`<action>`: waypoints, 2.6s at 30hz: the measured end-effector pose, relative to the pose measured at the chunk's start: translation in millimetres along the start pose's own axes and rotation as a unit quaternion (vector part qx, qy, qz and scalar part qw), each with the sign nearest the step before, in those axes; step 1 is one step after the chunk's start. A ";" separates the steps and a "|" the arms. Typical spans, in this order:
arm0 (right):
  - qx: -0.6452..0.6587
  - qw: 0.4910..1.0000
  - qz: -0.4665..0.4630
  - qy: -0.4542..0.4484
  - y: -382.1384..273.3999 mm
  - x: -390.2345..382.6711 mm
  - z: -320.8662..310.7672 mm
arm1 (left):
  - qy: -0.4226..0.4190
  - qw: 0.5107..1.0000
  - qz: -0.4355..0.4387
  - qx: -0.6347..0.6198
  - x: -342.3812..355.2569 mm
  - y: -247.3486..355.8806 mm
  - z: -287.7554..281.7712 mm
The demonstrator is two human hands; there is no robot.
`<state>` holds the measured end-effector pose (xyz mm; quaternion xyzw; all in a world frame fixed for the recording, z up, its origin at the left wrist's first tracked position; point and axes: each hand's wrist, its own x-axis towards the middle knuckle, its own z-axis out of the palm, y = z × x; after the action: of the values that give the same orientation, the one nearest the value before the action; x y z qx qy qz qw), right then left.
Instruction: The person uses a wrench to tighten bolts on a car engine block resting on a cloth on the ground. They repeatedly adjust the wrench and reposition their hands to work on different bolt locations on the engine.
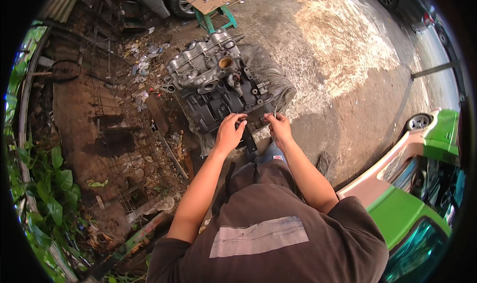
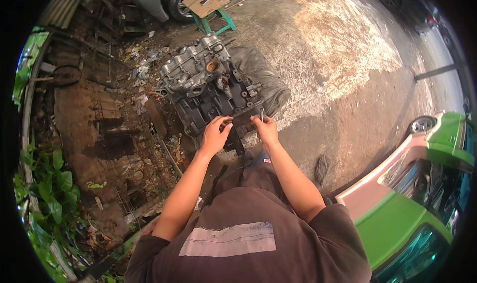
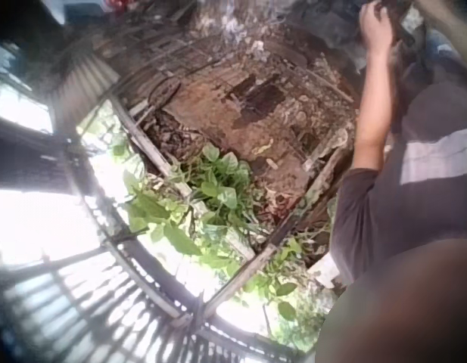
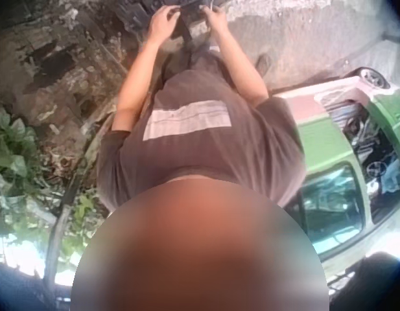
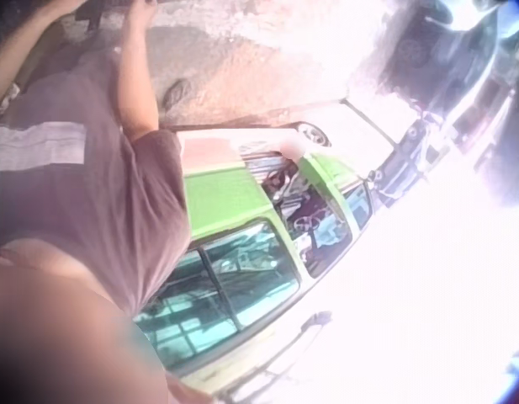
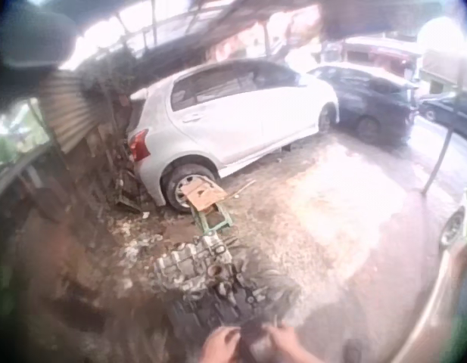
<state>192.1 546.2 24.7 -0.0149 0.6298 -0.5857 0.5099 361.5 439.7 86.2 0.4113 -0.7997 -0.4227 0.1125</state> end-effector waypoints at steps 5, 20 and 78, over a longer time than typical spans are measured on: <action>-0.061 0.990 -0.061 0.108 53.0 38.2 -7.5 | -0.088 0.992 -0.020 0.087 48.4 -13.9 25.7; -0.087 0.982 0.006 0.167 63.4 104.1 13.8 | -0.144 0.951 0.071 0.263 108.4 -39.4 79.2; 0.424 0.881 0.122 0.172 87.3 104.5 46.6 | -0.250 0.839 0.282 0.393 141.6 -21.0 73.1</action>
<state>223.2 475.6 -96.8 0.3808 0.3958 -0.7234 0.4185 244.7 369.4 1.2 0.0580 -0.9810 -0.1113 -0.1481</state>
